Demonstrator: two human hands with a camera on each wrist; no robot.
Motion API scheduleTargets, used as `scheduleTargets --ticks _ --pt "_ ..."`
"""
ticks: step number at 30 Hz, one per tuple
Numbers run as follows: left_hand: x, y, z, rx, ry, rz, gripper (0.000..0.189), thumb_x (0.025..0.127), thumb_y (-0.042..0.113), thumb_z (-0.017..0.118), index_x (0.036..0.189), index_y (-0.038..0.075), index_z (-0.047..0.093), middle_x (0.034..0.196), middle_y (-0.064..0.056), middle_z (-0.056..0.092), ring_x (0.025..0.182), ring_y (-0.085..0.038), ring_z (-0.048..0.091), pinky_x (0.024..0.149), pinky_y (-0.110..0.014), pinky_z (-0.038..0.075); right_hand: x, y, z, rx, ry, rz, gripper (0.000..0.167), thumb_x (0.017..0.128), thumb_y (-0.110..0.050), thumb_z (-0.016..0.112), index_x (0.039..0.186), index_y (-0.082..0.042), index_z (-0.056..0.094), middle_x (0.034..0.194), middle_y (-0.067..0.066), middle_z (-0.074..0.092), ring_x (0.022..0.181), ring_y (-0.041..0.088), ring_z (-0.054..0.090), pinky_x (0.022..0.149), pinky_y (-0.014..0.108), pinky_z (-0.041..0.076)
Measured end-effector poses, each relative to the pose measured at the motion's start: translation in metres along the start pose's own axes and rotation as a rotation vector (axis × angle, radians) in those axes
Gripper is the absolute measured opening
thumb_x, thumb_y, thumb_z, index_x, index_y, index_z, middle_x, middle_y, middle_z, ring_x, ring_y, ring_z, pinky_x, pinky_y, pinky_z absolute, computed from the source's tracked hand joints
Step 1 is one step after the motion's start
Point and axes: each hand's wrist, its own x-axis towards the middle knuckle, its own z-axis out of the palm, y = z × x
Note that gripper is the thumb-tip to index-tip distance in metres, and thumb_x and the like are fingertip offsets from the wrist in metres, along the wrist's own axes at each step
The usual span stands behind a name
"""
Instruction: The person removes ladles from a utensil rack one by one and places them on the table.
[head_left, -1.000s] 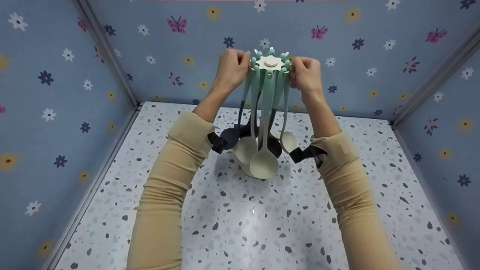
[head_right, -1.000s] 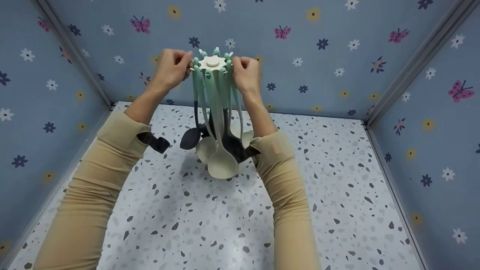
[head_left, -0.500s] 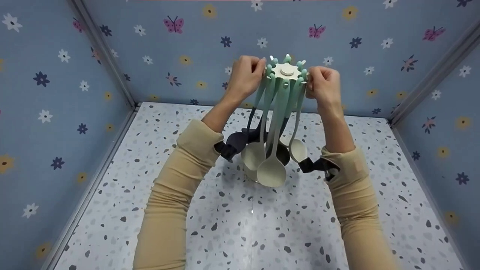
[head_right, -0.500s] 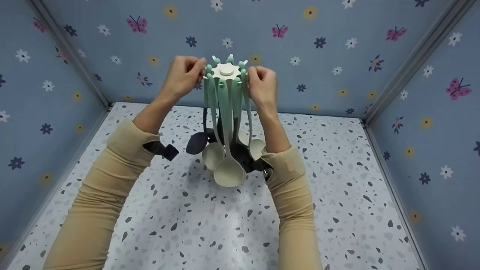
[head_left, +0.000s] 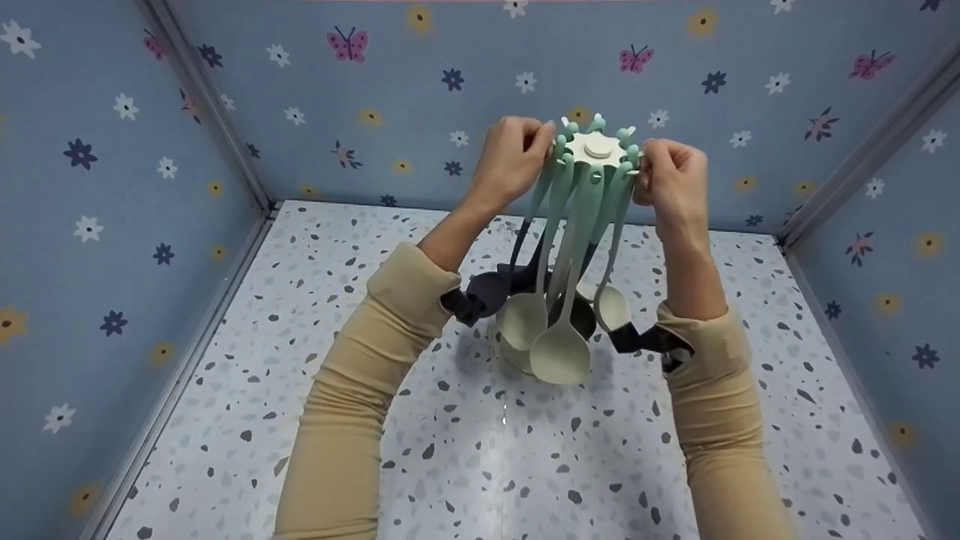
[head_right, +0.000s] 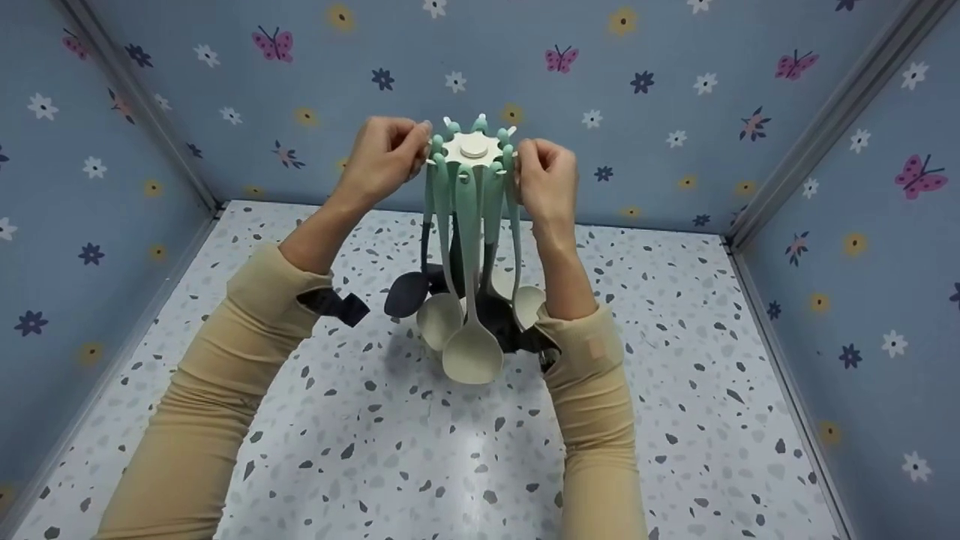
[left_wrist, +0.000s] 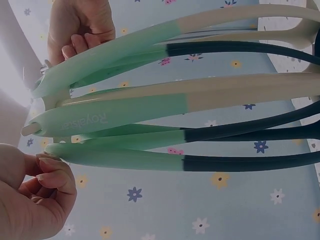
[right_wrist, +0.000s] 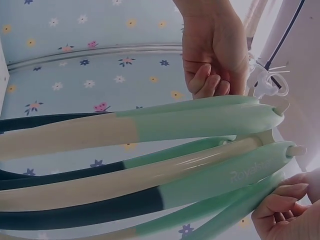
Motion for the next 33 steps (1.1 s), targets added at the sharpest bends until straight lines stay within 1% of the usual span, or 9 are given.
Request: scheduleTargets --ticks 5,8,16,19,22,25,28,30,33 --pt "0.000 0.001 0.002 -0.016 0.010 0.021 0.037 0.093 0.013 0.044 0.057 0.009 0.045 0.053 0.000 0.034 0.048 -0.009 0.031 0.048 -0.020 0.029 0.000 0.000 -0.002 0.021 -0.009 -0.028 0.039 0.088 0.002 0.041 0.049 -0.002 0.040 0.044 0.005 0.034 0.037 0.010 0.026 0.037 0.020 0.018" --pt "0.000 0.000 0.002 -0.029 0.017 0.021 0.037 0.093 0.012 0.044 0.056 0.010 0.044 0.053 0.000 0.035 0.049 -0.009 0.031 0.048 -0.020 0.028 0.000 0.001 -0.003 0.015 -0.006 -0.037 0.038 0.089 0.001 0.042 0.051 -0.001 0.042 0.044 0.005 0.036 0.037 0.011 0.027 0.037 0.020 0.019" --pt "-0.001 -0.003 0.003 -0.072 0.030 0.016 0.036 0.093 0.011 0.044 0.057 0.010 0.046 0.054 0.000 0.037 0.050 -0.009 0.033 0.049 -0.020 0.029 -0.002 0.006 -0.006 -0.054 -0.033 -0.053 0.034 0.091 -0.009 0.049 0.058 -0.001 0.050 0.047 0.005 0.040 0.039 0.011 0.034 0.038 0.019 0.027" --pt "-0.001 -0.002 0.003 -0.087 0.032 0.010 0.036 0.093 0.011 0.044 0.057 0.010 0.046 0.054 0.000 0.037 0.051 -0.009 0.034 0.049 -0.020 0.029 -0.004 0.007 -0.008 -0.075 -0.026 -0.064 0.031 0.090 -0.013 0.052 0.062 -0.001 0.051 0.050 0.005 0.042 0.040 0.012 0.035 0.038 0.019 0.028" --pt "-0.001 -0.003 0.005 -0.102 0.035 0.016 0.037 0.093 0.011 0.045 0.056 0.010 0.045 0.054 0.000 0.037 0.051 -0.009 0.034 0.049 -0.020 0.029 -0.006 0.010 -0.011 -0.115 0.004 -0.107 0.024 0.089 -0.015 0.055 0.068 -0.002 0.052 0.055 0.006 0.045 0.044 0.012 0.037 0.040 0.019 0.031" --pt "-0.002 -0.003 0.006 -0.120 0.036 0.026 0.037 0.093 0.011 0.045 0.056 0.010 0.044 0.054 0.000 0.036 0.050 -0.009 0.033 0.049 -0.019 0.029 -0.008 0.013 -0.014 -0.125 0.036 -0.157 0.014 0.087 -0.011 0.057 0.076 -0.003 0.053 0.063 0.008 0.048 0.049 0.013 0.040 0.042 0.019 0.034" --pt "-0.003 -0.004 0.007 -0.139 0.042 0.036 0.038 0.093 0.011 0.045 0.055 0.010 0.043 0.053 0.000 0.036 0.049 -0.009 0.033 0.048 -0.020 0.028 -0.008 0.015 -0.016 -0.160 0.047 -0.211 0.006 0.085 -0.008 0.058 0.084 -0.003 0.054 0.070 0.009 0.052 0.056 0.013 0.044 0.046 0.019 0.037" --pt "-0.003 -0.004 0.008 -0.154 0.045 0.043 0.038 0.093 0.011 0.045 0.055 0.010 0.043 0.052 -0.001 0.036 0.049 -0.010 0.032 0.048 -0.020 0.028 -0.008 0.015 -0.016 -0.171 0.047 -0.228 0.005 0.084 -0.006 0.059 0.087 -0.002 0.057 0.075 0.010 0.054 0.061 0.014 0.046 0.049 0.020 0.039" --pt "-0.004 -0.004 0.009 -0.172 0.051 0.051 0.038 0.093 0.011 0.045 0.055 0.010 0.042 0.052 -0.001 0.035 0.049 -0.010 0.032 0.049 -0.020 0.028 -0.009 0.012 -0.013 -0.221 0.043 -0.267 0.008 0.083 -0.003 0.060 0.090 0.000 0.060 0.080 0.009 0.056 0.067 0.015 0.048 0.055 0.021 0.040"
